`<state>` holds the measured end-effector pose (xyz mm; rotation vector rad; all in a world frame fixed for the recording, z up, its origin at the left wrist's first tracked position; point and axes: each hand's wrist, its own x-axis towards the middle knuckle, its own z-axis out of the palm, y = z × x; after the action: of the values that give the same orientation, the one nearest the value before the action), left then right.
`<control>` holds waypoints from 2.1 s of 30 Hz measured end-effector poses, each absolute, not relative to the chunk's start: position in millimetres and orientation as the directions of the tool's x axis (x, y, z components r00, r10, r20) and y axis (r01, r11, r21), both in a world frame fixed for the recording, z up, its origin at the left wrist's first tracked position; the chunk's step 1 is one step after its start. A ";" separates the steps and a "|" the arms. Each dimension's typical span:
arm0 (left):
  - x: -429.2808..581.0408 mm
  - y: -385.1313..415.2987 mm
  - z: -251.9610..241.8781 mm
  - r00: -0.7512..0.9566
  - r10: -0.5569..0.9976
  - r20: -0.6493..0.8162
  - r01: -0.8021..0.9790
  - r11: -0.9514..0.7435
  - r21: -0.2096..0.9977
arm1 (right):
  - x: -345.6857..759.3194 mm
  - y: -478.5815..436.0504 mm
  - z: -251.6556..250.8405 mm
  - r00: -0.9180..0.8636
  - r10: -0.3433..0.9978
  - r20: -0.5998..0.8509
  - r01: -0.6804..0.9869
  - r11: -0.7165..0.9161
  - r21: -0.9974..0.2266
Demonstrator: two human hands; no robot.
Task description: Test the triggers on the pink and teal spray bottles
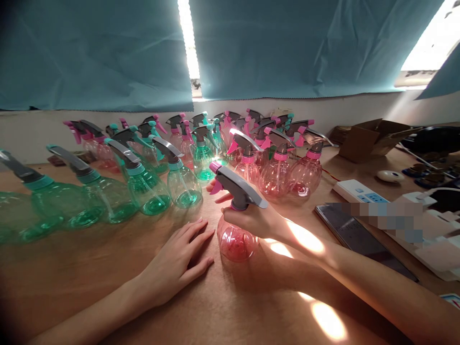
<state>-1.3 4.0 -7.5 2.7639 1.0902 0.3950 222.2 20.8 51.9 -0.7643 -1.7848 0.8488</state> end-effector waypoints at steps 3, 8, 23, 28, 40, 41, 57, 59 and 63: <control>-1.1 3.9 -7.1 0.703 0.689 0.174 0.653 -0.723 0.225 | 222.5 20.5 51.8 -0.324 0.799 0.507 0.108 0.564 -0.819; -1.6 3.8 -8.5 0.699 0.683 0.213 0.642 -0.730 0.233 | 221.8 20.4 51.9 -0.316 0.807 0.498 0.117 0.554 -0.824; 0.6 2.2 -0.1 0.703 0.694 0.158 0.656 -0.718 0.233 | 225.4 17.6 49.3 -0.270 0.842 0.467 0.175 0.520 -0.836; -0.3 3.1 -3.7 0.699 0.687 0.199 0.646 -0.726 0.236 | 224.3 21.0 47.7 -0.296 0.821 0.488 0.156 0.545 -0.823; -1.8 3.7 -9.0 0.698 0.683 0.212 0.645 -0.730 0.228 | 228.6 19.5 48.4 -0.338 0.821 0.459 0.182 0.536 -0.824; -1.9 3.7 -9.2 0.699 0.684 0.208 0.646 -0.729 0.226 | 229.2 19.6 47.5 -0.336 0.823 0.458 0.184 0.534 -0.825; 0.0 3.7 -4.4 0.702 0.691 0.173 0.658 -0.722 0.213 | 224.1 19.9 51.5 -0.299 0.821 0.486 0.180 0.549 -0.816; 0.6 3.3 -3.2 0.701 0.694 0.166 0.664 -0.719 0.205 | 222.5 20.1 51.8 -0.286 0.824 0.489 0.173 0.546 -0.820; 1.6 2.9 -3.3 0.701 0.696 0.158 0.668 -0.718 0.197 | 221.8 20.6 51.6 -0.299 0.820 0.488 0.203 0.555 -0.807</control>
<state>1.6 2.9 -3.3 2.7808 1.1199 0.3361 221.8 20.6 51.6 -0.8437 -1.8027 0.7828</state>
